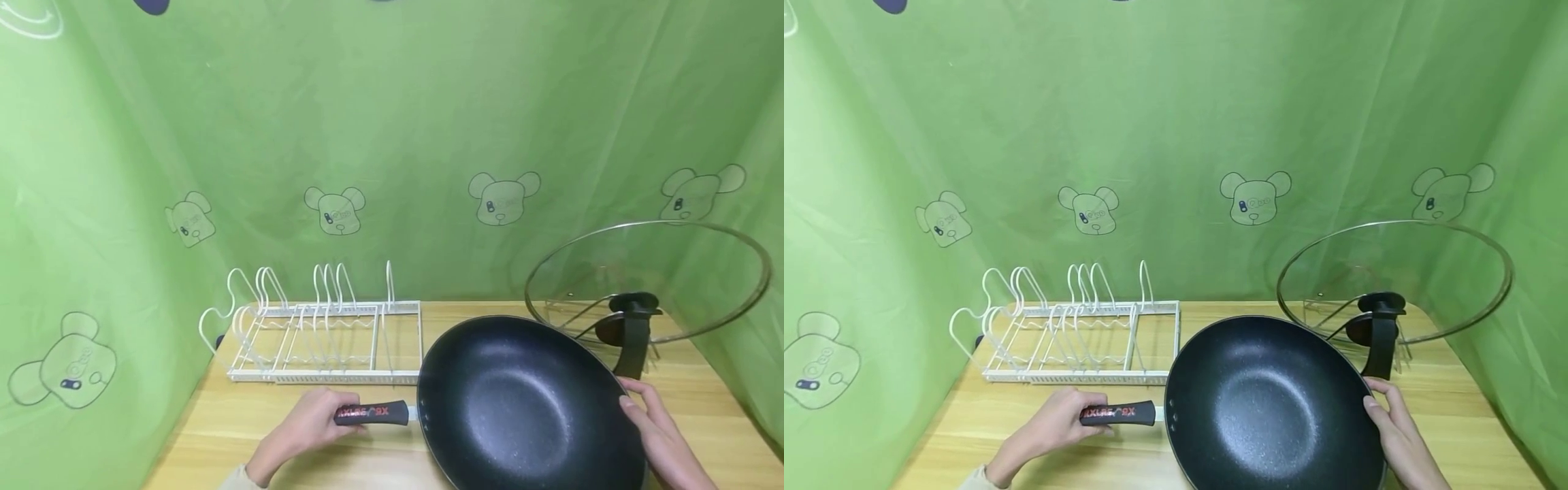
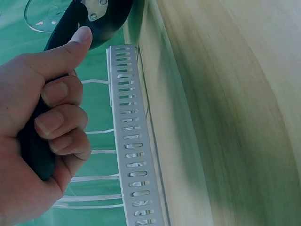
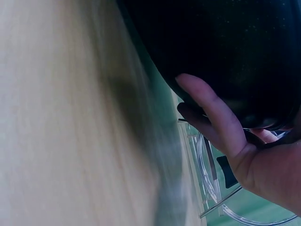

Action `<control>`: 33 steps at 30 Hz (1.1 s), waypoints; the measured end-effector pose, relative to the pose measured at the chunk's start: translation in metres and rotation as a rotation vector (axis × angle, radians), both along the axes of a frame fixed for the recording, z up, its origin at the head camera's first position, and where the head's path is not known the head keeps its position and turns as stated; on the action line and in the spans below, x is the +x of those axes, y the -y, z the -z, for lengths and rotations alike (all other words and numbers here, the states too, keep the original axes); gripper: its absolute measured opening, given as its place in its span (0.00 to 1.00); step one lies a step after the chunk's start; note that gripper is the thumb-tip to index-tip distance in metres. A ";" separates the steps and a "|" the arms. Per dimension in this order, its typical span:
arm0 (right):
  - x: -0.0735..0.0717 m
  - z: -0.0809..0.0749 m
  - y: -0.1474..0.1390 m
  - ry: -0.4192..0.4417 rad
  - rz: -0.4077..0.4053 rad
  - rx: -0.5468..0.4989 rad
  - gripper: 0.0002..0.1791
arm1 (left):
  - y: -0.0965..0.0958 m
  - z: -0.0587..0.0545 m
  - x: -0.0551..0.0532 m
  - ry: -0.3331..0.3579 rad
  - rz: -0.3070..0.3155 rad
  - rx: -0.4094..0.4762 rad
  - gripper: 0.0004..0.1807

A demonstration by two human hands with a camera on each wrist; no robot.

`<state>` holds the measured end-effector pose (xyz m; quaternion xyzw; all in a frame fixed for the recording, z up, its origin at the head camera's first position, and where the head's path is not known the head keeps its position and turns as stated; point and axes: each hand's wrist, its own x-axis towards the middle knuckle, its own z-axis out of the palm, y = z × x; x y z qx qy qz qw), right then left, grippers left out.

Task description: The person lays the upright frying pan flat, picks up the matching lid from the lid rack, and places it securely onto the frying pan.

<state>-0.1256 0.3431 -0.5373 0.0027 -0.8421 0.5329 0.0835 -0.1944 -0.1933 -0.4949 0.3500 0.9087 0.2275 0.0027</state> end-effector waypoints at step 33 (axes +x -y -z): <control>-0.028 0.002 0.007 0.078 -0.059 -0.133 0.15 | 0.008 -0.010 -0.019 0.056 -0.047 -0.002 0.13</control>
